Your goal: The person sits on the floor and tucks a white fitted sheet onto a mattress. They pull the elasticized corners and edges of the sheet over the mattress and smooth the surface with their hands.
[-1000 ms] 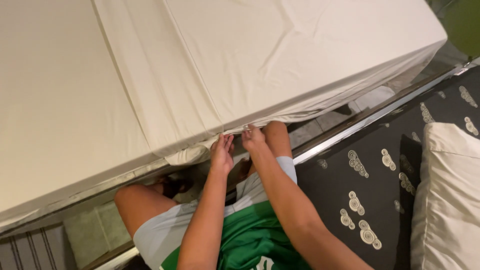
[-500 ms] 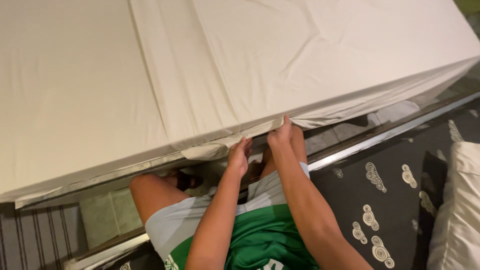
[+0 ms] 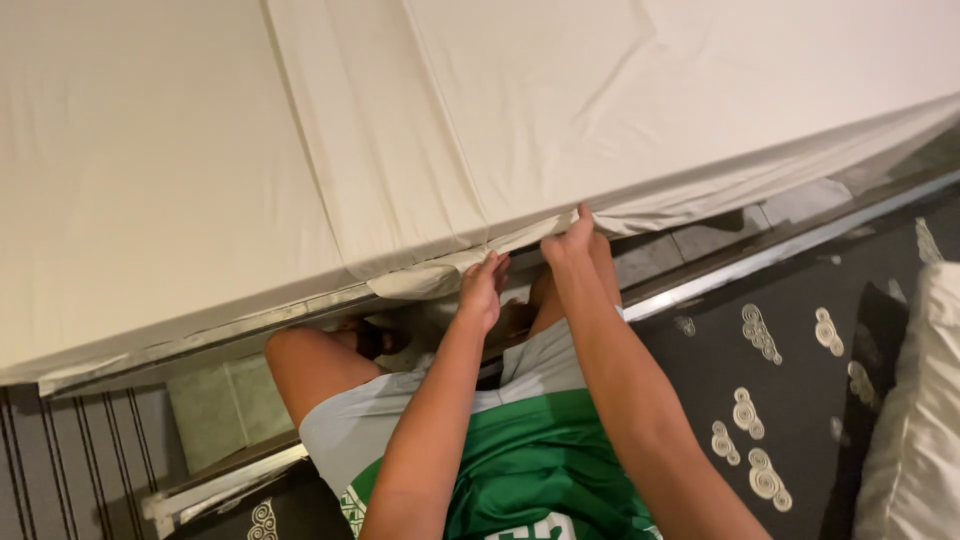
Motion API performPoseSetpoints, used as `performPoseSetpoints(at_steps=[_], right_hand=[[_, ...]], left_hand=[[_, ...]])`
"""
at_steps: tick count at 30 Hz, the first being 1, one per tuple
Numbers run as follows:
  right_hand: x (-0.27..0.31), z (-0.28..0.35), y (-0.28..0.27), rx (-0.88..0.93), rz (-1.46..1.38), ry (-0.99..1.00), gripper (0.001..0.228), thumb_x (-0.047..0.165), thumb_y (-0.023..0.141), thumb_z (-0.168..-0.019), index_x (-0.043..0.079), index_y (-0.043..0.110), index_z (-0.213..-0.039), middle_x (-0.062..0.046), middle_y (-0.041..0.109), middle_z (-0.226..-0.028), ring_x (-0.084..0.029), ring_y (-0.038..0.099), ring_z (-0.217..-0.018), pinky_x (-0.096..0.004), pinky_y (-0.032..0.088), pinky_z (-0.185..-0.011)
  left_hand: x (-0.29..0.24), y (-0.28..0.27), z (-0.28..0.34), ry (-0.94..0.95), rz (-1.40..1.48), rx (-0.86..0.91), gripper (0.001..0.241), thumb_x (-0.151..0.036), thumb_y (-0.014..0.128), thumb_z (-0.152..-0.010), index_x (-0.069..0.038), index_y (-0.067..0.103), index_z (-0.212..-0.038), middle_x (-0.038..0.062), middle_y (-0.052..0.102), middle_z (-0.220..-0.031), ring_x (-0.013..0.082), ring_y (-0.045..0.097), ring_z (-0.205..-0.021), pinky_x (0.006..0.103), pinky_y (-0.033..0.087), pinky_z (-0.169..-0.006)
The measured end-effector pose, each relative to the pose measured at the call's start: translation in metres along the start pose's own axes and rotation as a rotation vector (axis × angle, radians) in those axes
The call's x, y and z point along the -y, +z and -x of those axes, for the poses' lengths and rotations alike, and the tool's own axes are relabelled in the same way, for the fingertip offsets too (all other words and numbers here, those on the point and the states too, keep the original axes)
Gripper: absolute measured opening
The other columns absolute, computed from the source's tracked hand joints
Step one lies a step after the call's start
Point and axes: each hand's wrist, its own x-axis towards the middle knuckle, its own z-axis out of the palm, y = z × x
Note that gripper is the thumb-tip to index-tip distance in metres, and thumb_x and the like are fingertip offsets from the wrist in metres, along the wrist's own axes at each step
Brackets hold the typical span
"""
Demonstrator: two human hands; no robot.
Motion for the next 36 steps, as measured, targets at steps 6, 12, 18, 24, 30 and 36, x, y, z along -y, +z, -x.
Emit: performPoseSetpoints(at_steps=[6,12,18,24,30,36], right_hand=[[-0.002,0.063,0.037,-0.101,-0.013,-0.067,0.085,0.041,0.066,-0.092,0.005,0.028,-0.159,-0.017,0.033,-0.164,-0.033,0.037,-0.149,-0.053,0.030,-0.127],[-0.009,0.050,0.018,-0.016,0.042,-0.210,0.079,0.042,0.069,-0.091,0.004,0.042,-0.155,-0.019,0.037,-0.161,-0.033,0.039,-0.148,-0.047,0.036,-0.126],[-0.009,0.081,0.032,-0.073,0.097,-0.325,0.079,0.035,0.072,-0.092,-0.001,0.040,-0.154,-0.024,0.040,-0.158,-0.035,0.041,-0.146,-0.043,0.037,-0.126],[0.019,-0.055,-0.030,-0.262,0.531,-0.902,0.023,0.027,0.086,-0.073,0.013,0.070,-0.079,-0.006,0.067,-0.088,-0.015,0.060,-0.088,-0.040,0.041,-0.074],[0.134,-0.059,-0.027,-0.164,0.471,-0.804,0.047,0.013,0.077,-0.082,0.005,0.065,-0.127,-0.015,0.070,-0.114,-0.025,0.069,-0.102,-0.042,0.060,-0.088],[0.168,-0.108,-0.094,-0.509,0.875,-0.752,0.076,0.036,0.086,-0.086,0.016,0.039,-0.142,-0.021,0.040,-0.142,-0.040,0.049,-0.136,-0.053,0.045,-0.113]], left_hand=[[0.001,-0.006,0.002,-0.020,-0.012,0.015,0.027,-0.032,0.070,-0.102,-0.011,0.058,-0.112,0.013,0.066,-0.137,0.0284,0.056,-0.137,0.0425,0.039,-0.108],[0.007,-0.016,-0.007,-0.055,-0.051,0.023,0.026,-0.030,0.073,-0.099,-0.012,0.062,-0.113,0.008,0.071,-0.131,0.0242,0.061,-0.130,0.0396,0.043,-0.104],[-0.011,-0.001,0.017,-0.055,-0.039,0.058,0.029,-0.029,0.069,-0.102,-0.008,0.061,-0.121,0.012,0.064,-0.142,0.0287,0.051,-0.142,0.0471,0.030,-0.117],[-0.007,-0.013,0.009,-0.078,-0.022,0.095,0.036,-0.029,0.063,-0.106,-0.005,0.056,-0.132,0.016,0.053,-0.153,0.0332,0.041,-0.149,0.0528,0.020,-0.123],[-0.007,-0.036,0.011,-0.153,-0.171,0.184,0.047,-0.035,0.055,-0.109,-0.007,0.044,-0.145,0.017,0.038,-0.163,0.0347,0.036,-0.151,0.0570,0.014,-0.126],[-0.007,-0.090,0.024,-0.152,-0.758,0.104,0.066,-0.047,0.060,-0.104,-0.008,0.042,-0.154,0.024,0.053,-0.150,0.0424,0.057,-0.132,0.0635,0.036,-0.114]])
